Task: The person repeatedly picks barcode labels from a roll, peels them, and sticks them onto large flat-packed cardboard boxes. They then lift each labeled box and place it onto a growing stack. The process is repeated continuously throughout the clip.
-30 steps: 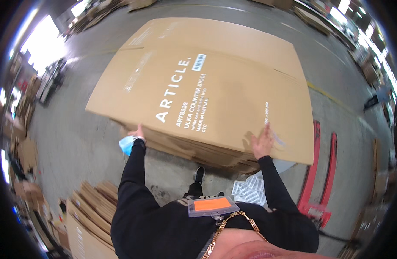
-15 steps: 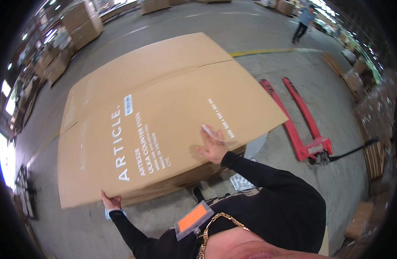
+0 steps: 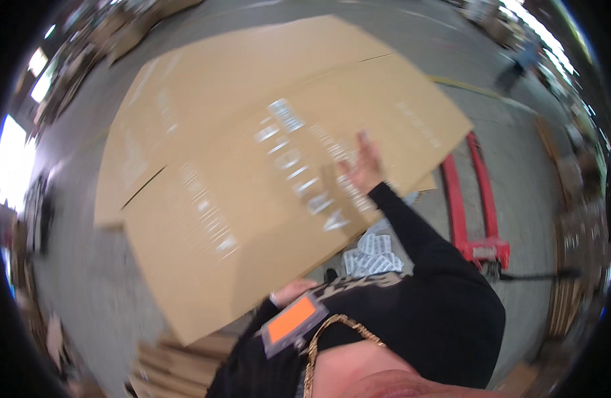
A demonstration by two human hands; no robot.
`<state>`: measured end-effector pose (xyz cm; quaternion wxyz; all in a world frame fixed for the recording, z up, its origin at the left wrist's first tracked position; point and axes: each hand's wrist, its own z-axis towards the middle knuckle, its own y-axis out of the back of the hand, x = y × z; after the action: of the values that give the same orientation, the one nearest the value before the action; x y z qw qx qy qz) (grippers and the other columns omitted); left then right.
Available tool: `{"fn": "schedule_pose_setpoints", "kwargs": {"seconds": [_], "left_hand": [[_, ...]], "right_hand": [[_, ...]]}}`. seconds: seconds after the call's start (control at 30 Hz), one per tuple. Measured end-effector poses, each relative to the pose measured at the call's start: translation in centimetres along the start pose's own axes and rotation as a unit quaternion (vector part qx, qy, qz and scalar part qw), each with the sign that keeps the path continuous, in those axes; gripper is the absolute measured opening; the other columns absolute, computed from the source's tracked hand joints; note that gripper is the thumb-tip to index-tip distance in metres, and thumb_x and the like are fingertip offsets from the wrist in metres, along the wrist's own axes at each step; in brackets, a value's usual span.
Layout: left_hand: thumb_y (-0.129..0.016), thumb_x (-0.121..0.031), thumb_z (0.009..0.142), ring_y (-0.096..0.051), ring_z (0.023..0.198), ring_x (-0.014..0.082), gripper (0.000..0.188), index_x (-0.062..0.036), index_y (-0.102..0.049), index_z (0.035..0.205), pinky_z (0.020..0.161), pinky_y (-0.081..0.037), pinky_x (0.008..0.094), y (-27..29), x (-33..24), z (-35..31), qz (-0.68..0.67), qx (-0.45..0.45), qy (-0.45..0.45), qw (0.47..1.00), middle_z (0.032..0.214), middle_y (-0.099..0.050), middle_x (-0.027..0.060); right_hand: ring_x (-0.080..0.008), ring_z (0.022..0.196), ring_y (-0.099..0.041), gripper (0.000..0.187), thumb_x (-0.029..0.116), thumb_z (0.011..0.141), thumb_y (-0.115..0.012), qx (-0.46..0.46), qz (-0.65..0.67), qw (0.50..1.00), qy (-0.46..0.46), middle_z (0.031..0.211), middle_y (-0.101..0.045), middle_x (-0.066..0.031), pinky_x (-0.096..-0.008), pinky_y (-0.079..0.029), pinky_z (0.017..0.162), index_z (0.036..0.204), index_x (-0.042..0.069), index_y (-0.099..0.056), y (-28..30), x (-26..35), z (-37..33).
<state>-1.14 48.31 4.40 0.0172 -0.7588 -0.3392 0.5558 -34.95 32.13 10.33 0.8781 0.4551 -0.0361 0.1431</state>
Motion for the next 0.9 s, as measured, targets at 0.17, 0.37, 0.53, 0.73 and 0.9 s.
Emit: {"fn": "schedule_pose_setpoints", "kwargs": {"seconds": [0.17, 0.37, 0.53, 0.73, 0.9], "left_hand": [[-0.053, -0.027, 0.101, -0.067, 0.098, 0.0187, 0.033, -0.0008, -0.059, 0.121, 0.081, -0.053, 0.0285, -2.2, -6.5, -7.3, -0.141, -0.153, -0.133, 0.969, 0.107, -0.068, 0.0123], [-0.070, -0.037, 0.087, -0.063, 0.093, 0.0313, 0.045, 0.0025, -0.063, 0.107, 0.085, -0.049, 0.0402, 5.0, 5.2, -23.9, 0.378, -0.875, 0.018, 0.300, 0.100, -0.066, 0.0208], [-0.073, -0.049, 0.081, -0.063, 0.104, 0.0331, 0.070, 0.0066, -0.059, 0.120, 0.093, -0.047, 0.0393, 7.7, 8.1, -27.2, 0.057, -0.814, 0.126, 0.564, 0.114, -0.063, 0.0287], [-0.074, -0.046, 0.080, -0.062, 0.079, 0.0249, 0.054, 0.0066, -0.065, 0.089, 0.074, -0.049, 0.0399, 11.4, 9.5, -25.2, -0.022, -0.833, 0.009, 0.552, 0.086, -0.067, 0.0192], [-0.075, -0.043, 0.081, -0.059, 0.076, 0.0236, 0.047, 0.0022, -0.062, 0.080, 0.071, -0.048, 0.0413, 13.8, 8.3, -12.7, -0.070, -0.815, -0.074, 0.571, 0.083, -0.066, 0.0147]], "right_hand": [[-0.0415, 0.142, -0.025, 0.093, 0.030, 0.089, -0.064, 0.014, 0.147, 0.989, 0.029, 0.155, -0.021, -0.0262, -0.0484, -0.018, 0.116, 0.153, 0.003, -0.003, 4.1, 3.0, 0.9], [-0.0402, 0.145, -0.019, 0.092, 0.031, 0.091, -0.061, 0.101, 0.233, 0.967, 0.022, 0.156, -0.018, -0.0267, -0.0468, -0.015, 0.118, 0.154, 0.004, 0.000, 3.9, 5.8, -4.7], [-0.0390, 0.145, -0.019, 0.091, 0.028, 0.090, -0.062, 0.100, 0.252, 0.963, 0.016, 0.156, -0.018, -0.0261, -0.0471, -0.015, 0.118, 0.154, 0.005, -0.001, 2.8, 7.7, -4.7], [-0.0394, 0.144, -0.022, 0.095, 0.038, 0.089, -0.063, 0.056, 0.256, 0.965, 0.018, 0.159, -0.018, -0.0202, -0.0660, -0.010, 0.111, 0.156, 0.012, -0.001, 2.0, 10.2, -3.7], [-0.0378, 0.144, -0.024, 0.092, 0.036, 0.088, -0.064, 0.069, 0.231, 0.969, 0.054, 0.158, -0.018, -0.0220, -0.0618, -0.012, 0.113, 0.155, 0.009, -0.006, 0.1, 16.6, 1.7]]}}
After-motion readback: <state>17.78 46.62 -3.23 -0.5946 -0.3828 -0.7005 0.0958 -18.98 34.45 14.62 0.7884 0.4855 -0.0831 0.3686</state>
